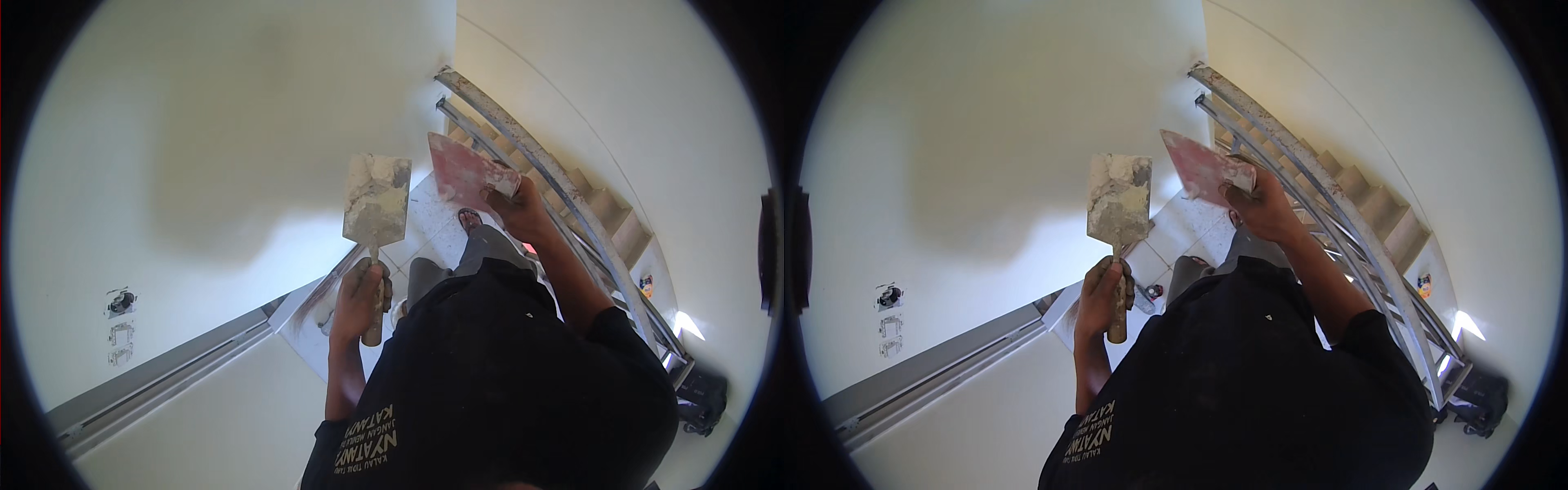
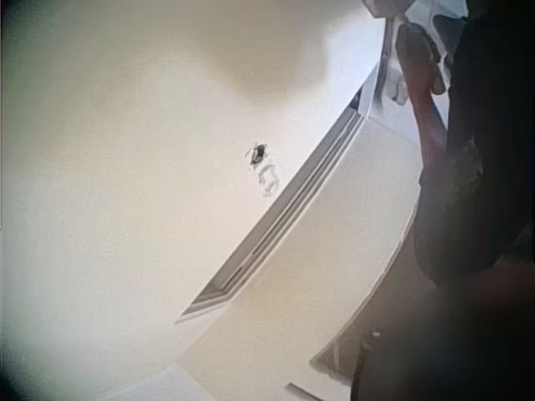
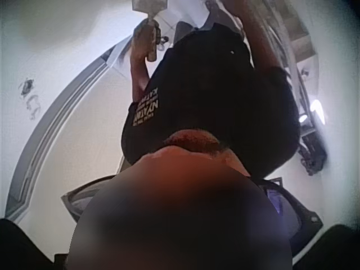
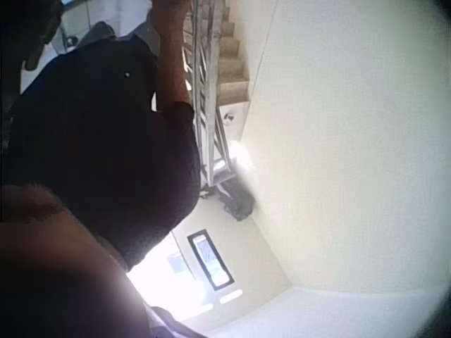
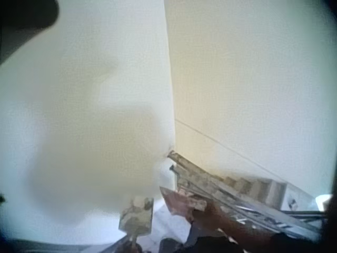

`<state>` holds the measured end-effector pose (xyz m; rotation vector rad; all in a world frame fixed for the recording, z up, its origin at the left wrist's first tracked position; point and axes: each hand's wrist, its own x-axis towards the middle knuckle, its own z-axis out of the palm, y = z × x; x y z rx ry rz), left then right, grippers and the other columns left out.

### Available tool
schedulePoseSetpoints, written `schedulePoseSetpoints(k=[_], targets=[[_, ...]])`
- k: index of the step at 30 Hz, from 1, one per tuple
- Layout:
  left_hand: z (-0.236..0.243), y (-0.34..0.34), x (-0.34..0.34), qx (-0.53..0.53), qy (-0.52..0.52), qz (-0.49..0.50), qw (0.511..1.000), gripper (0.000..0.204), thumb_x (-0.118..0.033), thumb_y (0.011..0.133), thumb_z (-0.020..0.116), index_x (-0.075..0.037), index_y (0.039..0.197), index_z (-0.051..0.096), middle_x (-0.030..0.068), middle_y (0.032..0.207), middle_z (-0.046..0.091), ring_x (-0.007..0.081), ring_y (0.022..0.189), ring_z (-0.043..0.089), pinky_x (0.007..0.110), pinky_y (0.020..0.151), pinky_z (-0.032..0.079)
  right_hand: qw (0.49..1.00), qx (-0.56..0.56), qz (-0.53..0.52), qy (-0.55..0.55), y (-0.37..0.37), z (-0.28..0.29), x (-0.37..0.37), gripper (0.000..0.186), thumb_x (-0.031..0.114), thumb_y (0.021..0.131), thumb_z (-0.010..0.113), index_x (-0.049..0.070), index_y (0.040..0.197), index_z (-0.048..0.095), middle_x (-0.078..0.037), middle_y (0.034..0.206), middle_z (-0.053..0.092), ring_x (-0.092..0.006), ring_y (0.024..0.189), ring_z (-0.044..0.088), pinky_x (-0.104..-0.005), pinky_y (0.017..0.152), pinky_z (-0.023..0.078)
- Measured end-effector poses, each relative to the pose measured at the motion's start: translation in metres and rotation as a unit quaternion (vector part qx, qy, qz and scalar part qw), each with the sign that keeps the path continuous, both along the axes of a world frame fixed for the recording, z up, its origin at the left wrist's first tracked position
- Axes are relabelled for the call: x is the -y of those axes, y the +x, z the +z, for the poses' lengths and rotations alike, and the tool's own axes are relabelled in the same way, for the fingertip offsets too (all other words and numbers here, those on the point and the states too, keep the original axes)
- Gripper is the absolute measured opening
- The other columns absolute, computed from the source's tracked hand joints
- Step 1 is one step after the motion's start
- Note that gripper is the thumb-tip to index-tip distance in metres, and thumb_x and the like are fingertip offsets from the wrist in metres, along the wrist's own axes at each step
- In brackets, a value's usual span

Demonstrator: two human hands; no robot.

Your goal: Apply plaster or joint compound to a wall near a staircase using a trowel and a putty knife.

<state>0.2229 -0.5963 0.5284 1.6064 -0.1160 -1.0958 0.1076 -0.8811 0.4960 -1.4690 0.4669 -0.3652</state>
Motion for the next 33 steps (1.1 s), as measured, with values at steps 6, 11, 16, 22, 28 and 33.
schedulePoseSetpoints(k=[6,11,16,22,28,33], targets=[[0.010,0.004,-0.011,-0.003,0.023,-0.020,1.000,0.027,-0.028,0.098,0.046,-0.004,0.088,0.054,0.0036,0.065,0.055,0.0115,0.052,0.051,0.026,0.049,0.041,0.995,0.056,-0.076,-0.012,0.001,0.014,-0.015,0.017,0.001,0.086,0.063,0.002,0.103,0.063,-0.001,0.092,0.065,-0.0095,0.082,0.059,-0.0272,0.071,0.046],[0.010,0.012,-0.032,-0.087,0.005,-0.045,0.995,0.028,-0.029,0.096,0.048,-0.004,0.085,0.053,0.0049,0.064,0.054,0.0134,0.050,0.050,0.027,0.047,0.041,0.979,0.182,-0.085,-0.021,0.008,0.025,-0.021,0.021,-0.001,0.088,0.060,0.001,0.108,0.062,-0.005,0.101,0.065,-0.0131,0.091,0.060,-0.0279,0.079,0.046],[0.007,0.017,-0.048,-0.146,-0.035,-0.100,0.984,0.026,-0.029,0.094,0.051,-0.005,0.085,0.053,0.0053,0.063,0.052,0.0142,0.050,0.050,0.027,0.046,0.041,0.953,0.300,-0.026,0.033,0.009,0.035,-0.022,0.030,-0.005,0.088,0.057,0.000,0.117,0.057,-0.010,0.113,0.063,-0.0171,0.103,0.058,-0.0315,0.090,0.044],[0.005,0.020,-0.052,-0.172,-0.118,-0.122,0.970,0.026,-0.029,0.093,0.052,-0.005,0.084,0.052,0.0046,0.063,0.052,0.0137,0.050,0.050,0.027,0.046,0.041,0.955,0.279,0.013,-0.098,0.007,0.053,-0.033,0.026,0.005,0.088,0.062,-0.005,0.112,0.063,-0.016,0.102,0.067,-0.0211,0.096,0.064,-0.0325,0.086,0.049],[-0.003,0.018,-0.053,-0.176,-0.166,-0.123,0.963,0.027,-0.029,0.093,0.053,-0.004,0.084,0.052,0.0047,0.063,0.052,0.0136,0.050,0.049,0.027,0.046,0.040,0.929,0.353,0.106,-0.026,0.013,0.062,-0.036,0.027,0.003,0.087,0.062,-0.001,0.113,0.065,-0.022,0.107,0.067,-0.0326,0.108,0.063,-0.0420,0.090,0.050],[0.005,0.018,-0.052,-0.105,-0.171,-0.119,0.972,0.027,-0.028,0.093,0.052,-0.003,0.085,0.053,0.0055,0.064,0.053,0.0130,0.052,0.050,0.027,0.049,0.041,0.945,0.117,0.037,-0.302,0.000,0.051,-0.023,0.028,-0.003,0.083,0.063,0.002,0.110,0.067,-0.018,0.105,0.068,-0.0278,0.100,0.067,-0.0360,0.085,0.053]])
